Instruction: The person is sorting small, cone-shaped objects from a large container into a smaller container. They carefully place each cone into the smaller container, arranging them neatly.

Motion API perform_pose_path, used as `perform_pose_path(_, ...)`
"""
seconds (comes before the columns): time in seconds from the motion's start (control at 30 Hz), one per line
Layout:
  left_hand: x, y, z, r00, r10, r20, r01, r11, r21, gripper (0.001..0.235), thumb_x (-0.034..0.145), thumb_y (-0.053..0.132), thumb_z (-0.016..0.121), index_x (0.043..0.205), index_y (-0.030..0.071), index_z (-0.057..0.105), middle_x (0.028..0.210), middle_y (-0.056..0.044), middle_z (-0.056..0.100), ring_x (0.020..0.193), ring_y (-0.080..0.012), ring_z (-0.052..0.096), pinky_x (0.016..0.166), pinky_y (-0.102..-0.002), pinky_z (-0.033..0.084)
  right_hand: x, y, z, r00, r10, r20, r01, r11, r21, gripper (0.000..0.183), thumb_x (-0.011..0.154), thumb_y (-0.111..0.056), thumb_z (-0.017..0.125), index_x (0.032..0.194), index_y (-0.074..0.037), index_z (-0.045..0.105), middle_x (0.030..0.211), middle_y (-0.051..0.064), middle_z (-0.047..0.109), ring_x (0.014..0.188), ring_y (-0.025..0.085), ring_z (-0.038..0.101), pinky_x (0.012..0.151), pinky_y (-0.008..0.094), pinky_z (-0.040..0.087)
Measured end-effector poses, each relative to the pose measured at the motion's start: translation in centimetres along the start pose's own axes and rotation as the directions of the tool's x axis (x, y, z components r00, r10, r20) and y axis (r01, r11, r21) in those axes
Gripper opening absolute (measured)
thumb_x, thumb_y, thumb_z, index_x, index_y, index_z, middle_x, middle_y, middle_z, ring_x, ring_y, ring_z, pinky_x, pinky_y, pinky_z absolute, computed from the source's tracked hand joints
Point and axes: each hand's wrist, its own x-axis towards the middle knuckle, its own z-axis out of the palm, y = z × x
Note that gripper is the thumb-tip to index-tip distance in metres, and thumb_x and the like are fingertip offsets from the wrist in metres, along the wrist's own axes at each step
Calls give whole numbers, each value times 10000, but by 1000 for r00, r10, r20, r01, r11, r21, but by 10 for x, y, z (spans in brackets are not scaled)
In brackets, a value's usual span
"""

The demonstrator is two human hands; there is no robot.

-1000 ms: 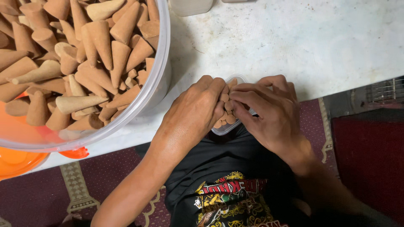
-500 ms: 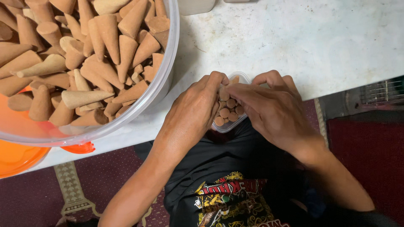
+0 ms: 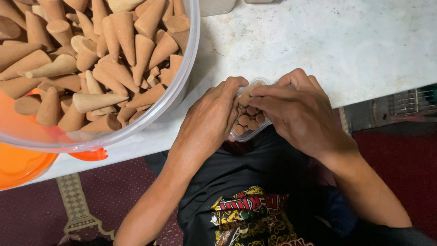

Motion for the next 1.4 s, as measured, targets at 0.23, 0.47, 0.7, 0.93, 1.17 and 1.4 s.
perform_pose_path(0.23,-1,-8,6,998,24,-49,-24,1000,2,356,991,19,476,1336,101,445,1016,-117,636,849,-324,602,653,-437,463,7,-8,-5,989,137,55,-141,988,63,132,978,-140,702,1109,-151,718,960,-82,704,819,253,522,674,384,445)
perform_pose_path(0.47,1,-5,4,999,-22,-36,22,1000,-1,311,964,42,476,1263,127,489,1120,-83,655,929,-312,626,670,-443,476,5,1,-1,993,105,61,-114,979,167,400,965,-52,676,1356,-124,642,969,68,677,852,272,552,691,404,460)
perform_pose_path(0.7,-2,-14,25,977,-68,-200,70,998,6,310,1011,247,520,1281,113,592,1180,-55,717,1068,-295,637,782,-438,512,5,-3,6,993,109,-36,-104,988,115,123,984,-128,740,1103,-152,719,991,-57,739,788,257,520,687,379,444)
perform_pose_path(0.93,3,-8,33,951,-182,-252,165,983,-85,272,1008,326,511,1149,163,676,1068,-19,701,1039,-297,621,814,-417,486,-5,1,14,987,148,-56,-140,983,122,191,1023,-134,669,1205,-132,727,1206,37,686,994,323,504,800,404,474)
perform_pose_path(1.17,5,-8,34,935,-244,-258,212,966,-147,217,980,325,535,1044,167,669,1019,4,710,1001,-250,634,819,-388,476,-6,1,15,980,201,-9,-199,976,92,138,1033,-209,663,1155,-157,703,951,33,602,861,299,485,673,416,432)
perform_pose_path(1.4,2,-9,34,939,-218,-267,177,969,-170,275,989,252,474,1139,139,675,1097,-20,713,1068,-277,626,874,-400,479,-5,1,8,975,208,74,-212,976,43,154,1046,-247,628,1138,-138,686,829,45,570,822,298,497,666,413,419)
